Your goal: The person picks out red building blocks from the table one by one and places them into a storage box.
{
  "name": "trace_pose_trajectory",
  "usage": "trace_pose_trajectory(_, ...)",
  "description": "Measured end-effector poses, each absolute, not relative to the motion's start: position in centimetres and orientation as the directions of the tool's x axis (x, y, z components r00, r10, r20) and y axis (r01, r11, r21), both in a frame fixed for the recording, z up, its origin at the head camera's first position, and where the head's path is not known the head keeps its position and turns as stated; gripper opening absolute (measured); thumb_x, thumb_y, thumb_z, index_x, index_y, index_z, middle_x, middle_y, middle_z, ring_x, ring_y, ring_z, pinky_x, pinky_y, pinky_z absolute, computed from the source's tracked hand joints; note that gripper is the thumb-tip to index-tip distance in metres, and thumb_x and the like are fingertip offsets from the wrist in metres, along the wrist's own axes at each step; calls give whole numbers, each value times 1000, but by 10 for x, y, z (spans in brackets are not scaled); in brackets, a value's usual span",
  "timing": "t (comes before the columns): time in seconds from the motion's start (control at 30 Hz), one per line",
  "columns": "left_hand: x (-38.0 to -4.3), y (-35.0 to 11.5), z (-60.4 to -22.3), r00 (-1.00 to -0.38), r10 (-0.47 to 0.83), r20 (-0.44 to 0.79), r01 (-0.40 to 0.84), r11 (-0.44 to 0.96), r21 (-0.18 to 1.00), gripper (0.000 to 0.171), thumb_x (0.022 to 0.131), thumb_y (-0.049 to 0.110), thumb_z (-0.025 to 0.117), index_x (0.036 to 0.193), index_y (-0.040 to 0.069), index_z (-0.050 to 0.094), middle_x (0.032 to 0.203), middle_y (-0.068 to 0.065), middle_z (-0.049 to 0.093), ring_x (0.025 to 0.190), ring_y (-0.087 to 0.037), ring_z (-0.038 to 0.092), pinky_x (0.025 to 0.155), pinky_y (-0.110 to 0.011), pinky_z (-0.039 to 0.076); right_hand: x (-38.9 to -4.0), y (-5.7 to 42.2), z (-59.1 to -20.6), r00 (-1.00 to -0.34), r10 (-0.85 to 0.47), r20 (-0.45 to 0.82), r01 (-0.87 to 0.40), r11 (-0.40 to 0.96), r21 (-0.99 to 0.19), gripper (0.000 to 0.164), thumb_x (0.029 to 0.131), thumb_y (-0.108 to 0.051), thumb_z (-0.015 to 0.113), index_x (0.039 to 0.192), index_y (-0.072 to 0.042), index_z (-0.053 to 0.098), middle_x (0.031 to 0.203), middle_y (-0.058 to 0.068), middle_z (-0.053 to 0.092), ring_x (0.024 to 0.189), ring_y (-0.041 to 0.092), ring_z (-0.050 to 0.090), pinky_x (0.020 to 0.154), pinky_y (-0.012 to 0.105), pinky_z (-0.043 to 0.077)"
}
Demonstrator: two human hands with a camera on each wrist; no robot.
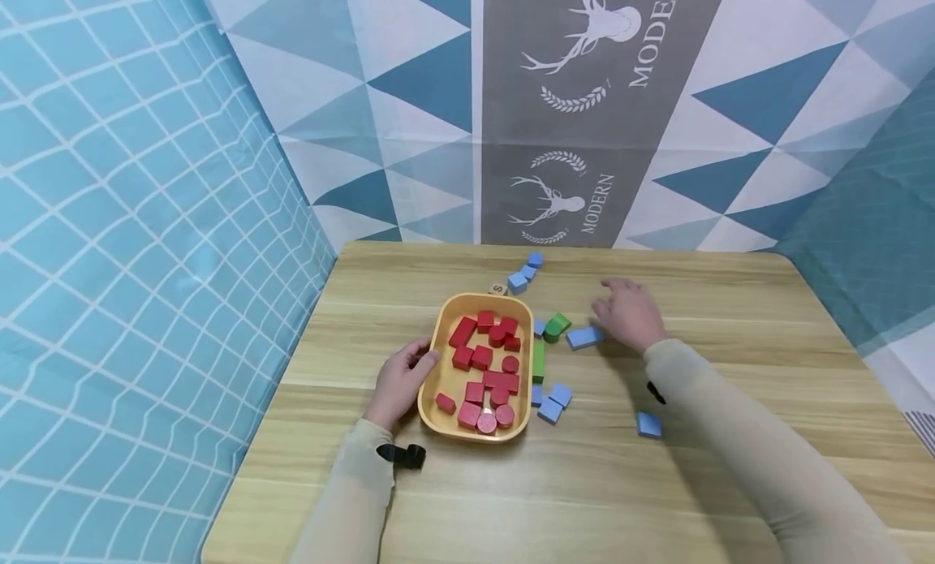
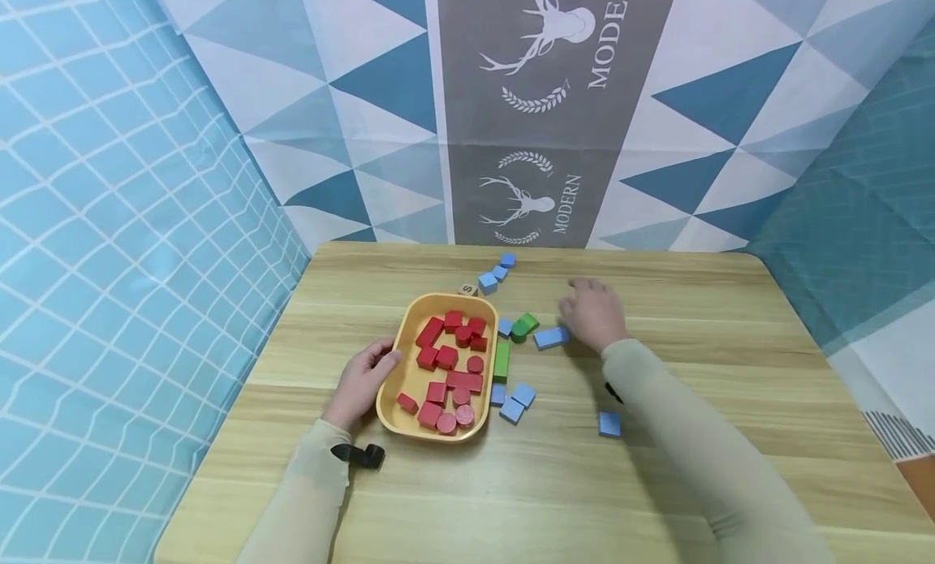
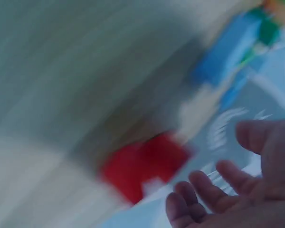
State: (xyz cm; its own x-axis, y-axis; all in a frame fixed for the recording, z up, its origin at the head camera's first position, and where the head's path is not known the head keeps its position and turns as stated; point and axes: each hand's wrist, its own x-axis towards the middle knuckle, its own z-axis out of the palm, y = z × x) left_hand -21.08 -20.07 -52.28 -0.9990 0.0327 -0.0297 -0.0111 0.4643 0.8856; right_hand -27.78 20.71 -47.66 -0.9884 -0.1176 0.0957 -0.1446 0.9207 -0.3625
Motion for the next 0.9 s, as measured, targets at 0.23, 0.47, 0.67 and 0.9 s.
trace_pose_trajectory(0.23, -210, -202, -522, -999, 29, -34, -17, 468, 884, 45, 106, 38, 65, 145, 15, 67, 134, -12, 73, 121, -29, 68, 111, -52, 52, -276, 245, -500, -981, -185, 55, -192, 952, -237, 30, 107, -11, 57, 129, 6, 68, 132, 31, 68, 126, 52, 60, 111, 65, 46)
trace_pose_trajectory(0.47, -209, -201, -521, -999, 33, -31, -12, 461, 887, 44, 106, 38, 65, 144, 16, 68, 132, -11, 75, 119, -28, 70, 108, -50, 54, -279, 242, -498, -982, -190, 26, -190, 951, -245, 28, 106, -9, 59, 128, 5, 68, 132, 32, 67, 123, 53, 61, 106, 64, 51)
trace_pose_trajectory(0.67, -208, -201, -519, -999, 35, -34, -15, 455, 890, 44, 106, 39, 65, 144, 15, 68, 131, -12, 75, 120, -29, 69, 109, -51, 53, -275, 208, -472, -972, -202, 121, -231, 918, -322, 32, 106, -9, 61, 135, 5, 65, 134, 30, 67, 126, 50, 63, 109, 63, 51)
trace_pose_trajectory(0.9, -209, -199, -521, -999, 27, -34, -17, 462, 887, 42, 106, 37, 65, 142, 16, 68, 129, -12, 75, 118, -27, 69, 107, -49, 54, -250, 109, -434, -900, -364, 239, -434, 795, -423, 45, 105, -14, 69, 148, -6, 59, 139, 16, 67, 124, 35, 66, 108, 54, 56)
